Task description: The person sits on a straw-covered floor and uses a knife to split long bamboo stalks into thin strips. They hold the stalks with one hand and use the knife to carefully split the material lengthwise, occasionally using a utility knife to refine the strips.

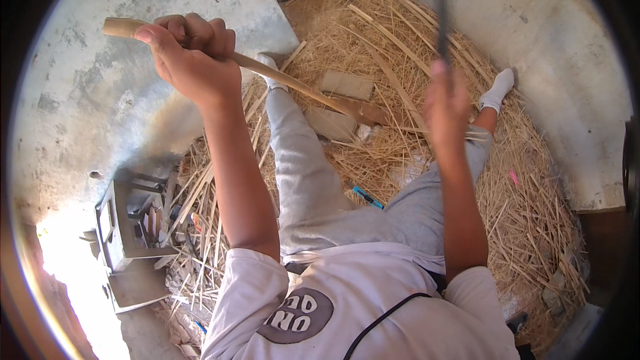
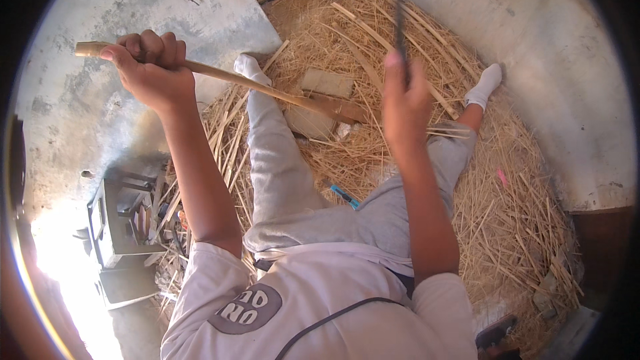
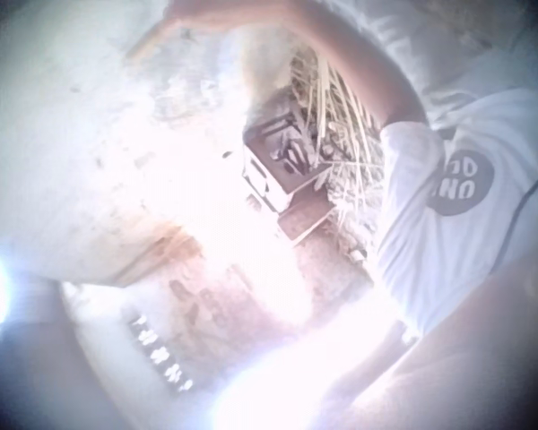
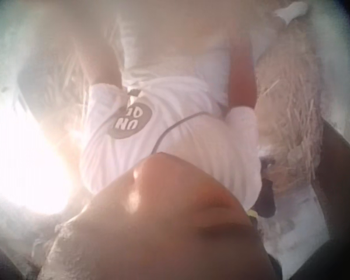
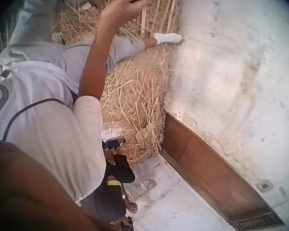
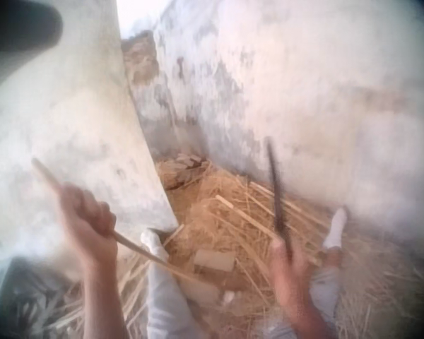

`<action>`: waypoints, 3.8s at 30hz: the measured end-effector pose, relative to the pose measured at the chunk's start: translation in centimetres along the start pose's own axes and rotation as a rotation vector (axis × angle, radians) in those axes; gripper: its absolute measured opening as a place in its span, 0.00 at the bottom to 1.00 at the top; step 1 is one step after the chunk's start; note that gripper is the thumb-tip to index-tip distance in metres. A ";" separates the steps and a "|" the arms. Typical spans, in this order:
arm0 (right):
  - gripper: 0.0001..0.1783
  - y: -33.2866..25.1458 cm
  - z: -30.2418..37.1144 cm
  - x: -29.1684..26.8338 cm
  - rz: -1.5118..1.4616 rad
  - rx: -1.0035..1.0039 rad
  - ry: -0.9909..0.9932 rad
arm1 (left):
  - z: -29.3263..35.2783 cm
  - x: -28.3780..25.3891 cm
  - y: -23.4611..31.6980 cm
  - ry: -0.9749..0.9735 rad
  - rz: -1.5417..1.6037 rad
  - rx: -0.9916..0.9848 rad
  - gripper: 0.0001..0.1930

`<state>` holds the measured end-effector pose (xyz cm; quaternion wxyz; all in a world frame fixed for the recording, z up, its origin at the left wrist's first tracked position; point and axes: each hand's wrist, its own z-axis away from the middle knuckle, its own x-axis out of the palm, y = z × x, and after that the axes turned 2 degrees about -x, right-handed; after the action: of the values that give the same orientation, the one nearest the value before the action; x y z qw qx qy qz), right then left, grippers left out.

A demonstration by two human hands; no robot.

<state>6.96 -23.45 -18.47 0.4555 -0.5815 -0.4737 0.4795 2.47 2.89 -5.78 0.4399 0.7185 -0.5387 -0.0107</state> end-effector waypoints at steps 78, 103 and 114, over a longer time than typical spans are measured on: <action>0.22 8.5 1.0 0.8 -0.758 -0.139 0.588 | 1.0 4.7 -1.1 -0.200 0.091 -0.007 0.24; 0.15 10.5 1.6 3.2 -0.287 0.023 -0.275 | 3.7 4.3 0.9 -0.145 -0.043 0.043 0.24; 0.13 11.3 -0.4 4.7 -0.155 -0.006 -0.355 | 3.8 5.8 0.9 0.057 -0.219 0.089 0.25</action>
<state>9.11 -20.33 -30.11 0.3988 -0.4509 -0.5912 0.5368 2.32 -4.01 -4.89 0.4191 0.7917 -0.4442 -0.0142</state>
